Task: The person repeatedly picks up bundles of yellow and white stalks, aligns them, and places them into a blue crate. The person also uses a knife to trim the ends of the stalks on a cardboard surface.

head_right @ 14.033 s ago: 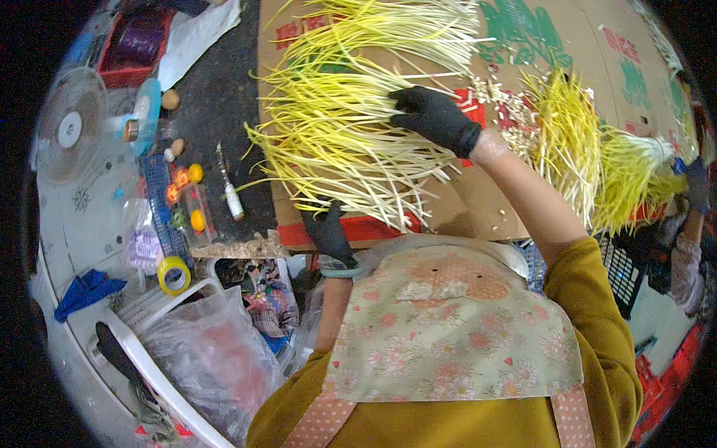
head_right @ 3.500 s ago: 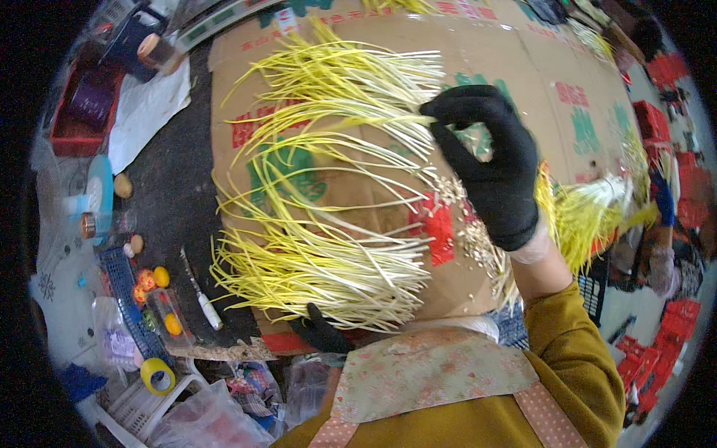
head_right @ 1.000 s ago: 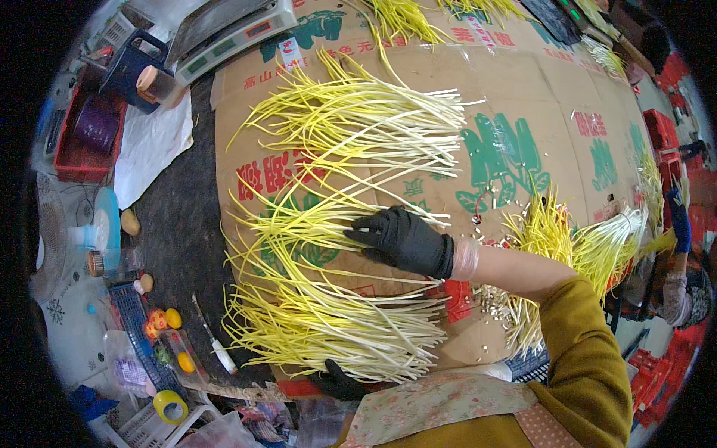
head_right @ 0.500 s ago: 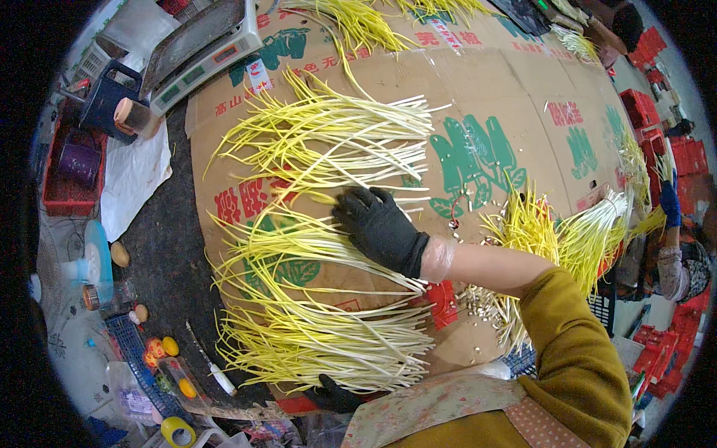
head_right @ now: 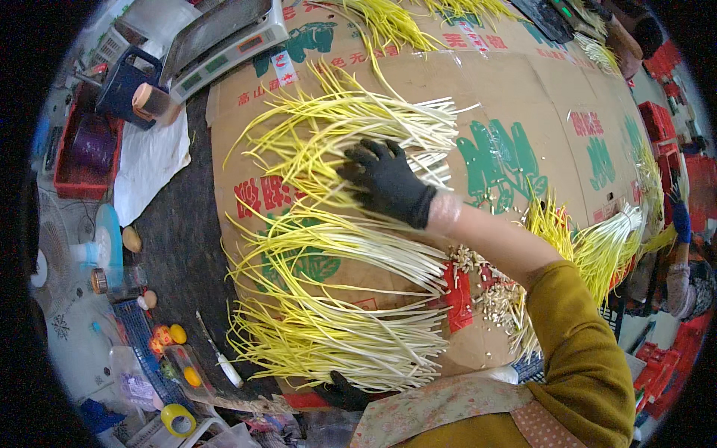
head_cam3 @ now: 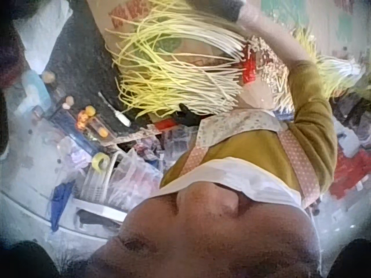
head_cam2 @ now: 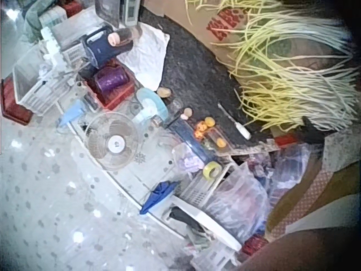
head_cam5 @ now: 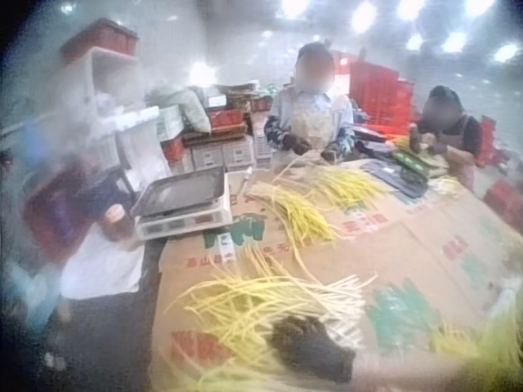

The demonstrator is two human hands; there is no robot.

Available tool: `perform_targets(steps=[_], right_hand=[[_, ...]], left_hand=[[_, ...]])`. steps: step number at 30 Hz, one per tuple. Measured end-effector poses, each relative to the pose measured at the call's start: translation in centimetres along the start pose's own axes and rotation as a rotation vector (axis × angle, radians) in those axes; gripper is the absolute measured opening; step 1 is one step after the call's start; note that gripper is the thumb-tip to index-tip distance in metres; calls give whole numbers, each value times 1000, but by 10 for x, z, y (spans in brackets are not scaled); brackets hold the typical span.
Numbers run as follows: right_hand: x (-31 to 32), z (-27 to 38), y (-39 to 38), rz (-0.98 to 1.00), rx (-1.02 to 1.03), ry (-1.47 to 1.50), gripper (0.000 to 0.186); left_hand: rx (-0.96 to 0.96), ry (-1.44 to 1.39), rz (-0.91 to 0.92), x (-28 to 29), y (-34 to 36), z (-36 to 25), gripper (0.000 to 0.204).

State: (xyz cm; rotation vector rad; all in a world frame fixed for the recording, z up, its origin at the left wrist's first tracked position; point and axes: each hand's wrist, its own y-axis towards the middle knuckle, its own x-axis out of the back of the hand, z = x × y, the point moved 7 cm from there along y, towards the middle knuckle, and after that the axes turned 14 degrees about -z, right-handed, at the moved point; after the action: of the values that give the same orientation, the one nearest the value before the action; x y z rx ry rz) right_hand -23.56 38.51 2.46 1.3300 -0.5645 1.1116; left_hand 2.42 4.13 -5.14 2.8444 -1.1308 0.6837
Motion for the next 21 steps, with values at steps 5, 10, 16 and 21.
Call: perform_targets(steps=[5, 10, 16, 21], right_hand=[[13, 30, -25, 67, 16, 6, 47], [11, 44, -39, 68, 127, -5, 42], [0, 49, -43, 43, 201, 170, 37], [8, 69, -51, 151, 276, 354, 43]], left_hand=[[4, -40, 5, 0, -2, -4, 55], [72, -38, 40, -7, -4, -21, 55], [80, -46, 51, -9, -3, -18, 56], [43, 18, 45, -8, -2, -19, 56]])
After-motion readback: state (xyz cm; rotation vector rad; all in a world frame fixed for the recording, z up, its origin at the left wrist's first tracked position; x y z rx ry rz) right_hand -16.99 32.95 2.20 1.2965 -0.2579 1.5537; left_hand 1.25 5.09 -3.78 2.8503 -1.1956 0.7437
